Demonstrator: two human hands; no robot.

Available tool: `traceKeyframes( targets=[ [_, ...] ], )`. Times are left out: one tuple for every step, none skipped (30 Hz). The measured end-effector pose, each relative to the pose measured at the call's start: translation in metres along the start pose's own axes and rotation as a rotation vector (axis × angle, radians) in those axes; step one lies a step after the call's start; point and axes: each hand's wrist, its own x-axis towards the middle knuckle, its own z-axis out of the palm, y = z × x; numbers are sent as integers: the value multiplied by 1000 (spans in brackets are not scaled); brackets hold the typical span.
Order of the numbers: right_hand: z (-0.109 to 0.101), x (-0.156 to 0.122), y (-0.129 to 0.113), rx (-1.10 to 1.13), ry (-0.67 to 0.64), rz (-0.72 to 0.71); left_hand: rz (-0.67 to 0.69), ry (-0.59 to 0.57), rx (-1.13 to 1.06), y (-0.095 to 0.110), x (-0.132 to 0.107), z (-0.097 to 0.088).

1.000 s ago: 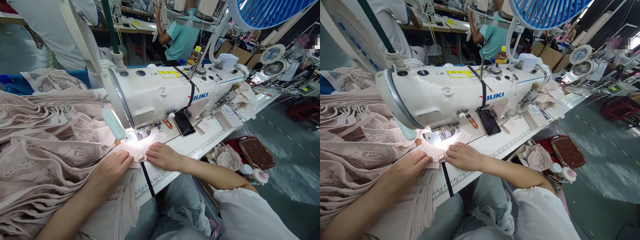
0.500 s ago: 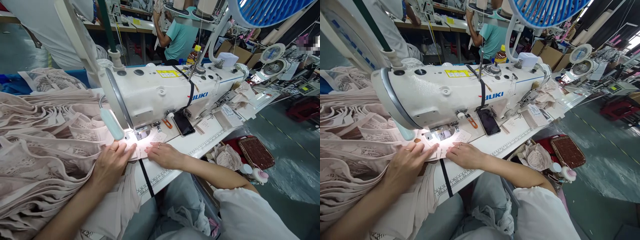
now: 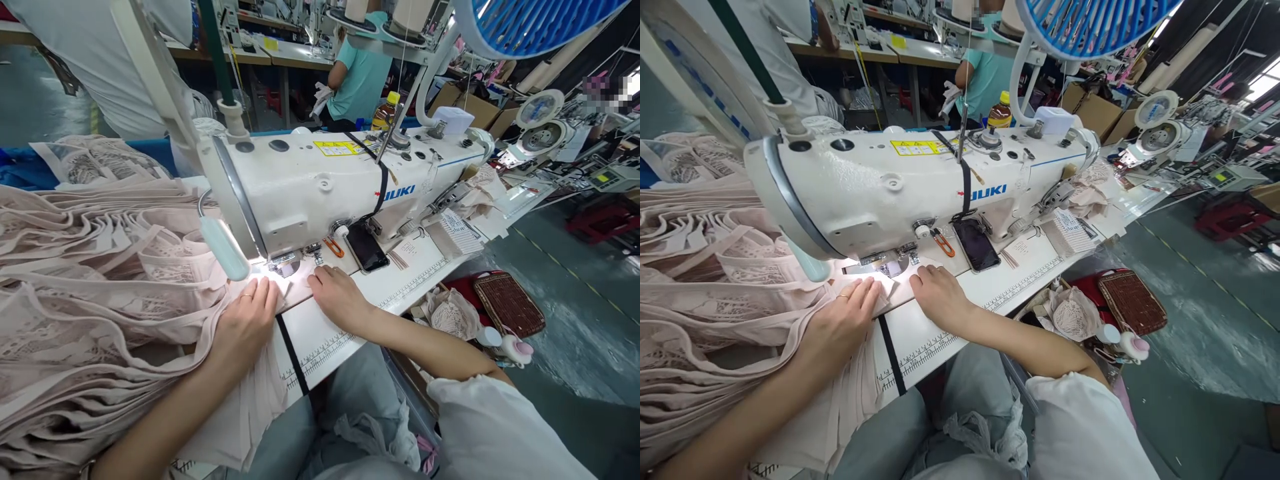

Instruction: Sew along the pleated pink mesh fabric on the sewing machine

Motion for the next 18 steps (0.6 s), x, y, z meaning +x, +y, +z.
traceKeyframes(
  targets=[
    [-1,1,2,15,-7,-22,-16,-26,-16,-2,1,-2],
    [-2,2,3,36,-10,-37,-33,-54,-40,-4,1,-3],
    [-2,3,5,57,-5,-43,-50,-81,-71,-6,0,-3],
    [-2,4,7,76,4,-41,-62,-94,-106,-8,-2,-1],
    [-1,4,9,91,18,-36,-65,-95,-142,-10,-3,1],
    [0,4,11,102,34,-31,-60,-88,-171,-12,-4,4],
    [2,3,12,114,53,-29,-51,-76,-188,-13,-5,7],
    [4,3,13,128,71,-25,-40,-62,-193,-13,-6,10],
    [5,3,14,144,89,-20,-29,-55,-185,-11,-7,13],
    [7,3,14,161,104,-14,-21,-59,-170,-6,-7,14],
    [9,3,15,176,119,-5,-13,-71,-150,0,-7,14],
    [11,3,15,186,135,4,1,-85,-130,8,-7,13],
    [13,4,15,189,156,11,19,-104,-123,17,-7,11],
    [14,4,15,183,183,11,28,-118,-122,26,-6,9],
    [16,5,15,171,217,7,29,-119,-114,33,-6,7],
    [17,5,15,158,261,2,24,-127,-112,38,-5,6],
    [18,5,16,152,312,-6,14,-134,-118,41,-4,4],
    [18,4,17,160,368,-17,1,-144,-128,40,-3,4]
  ],
)
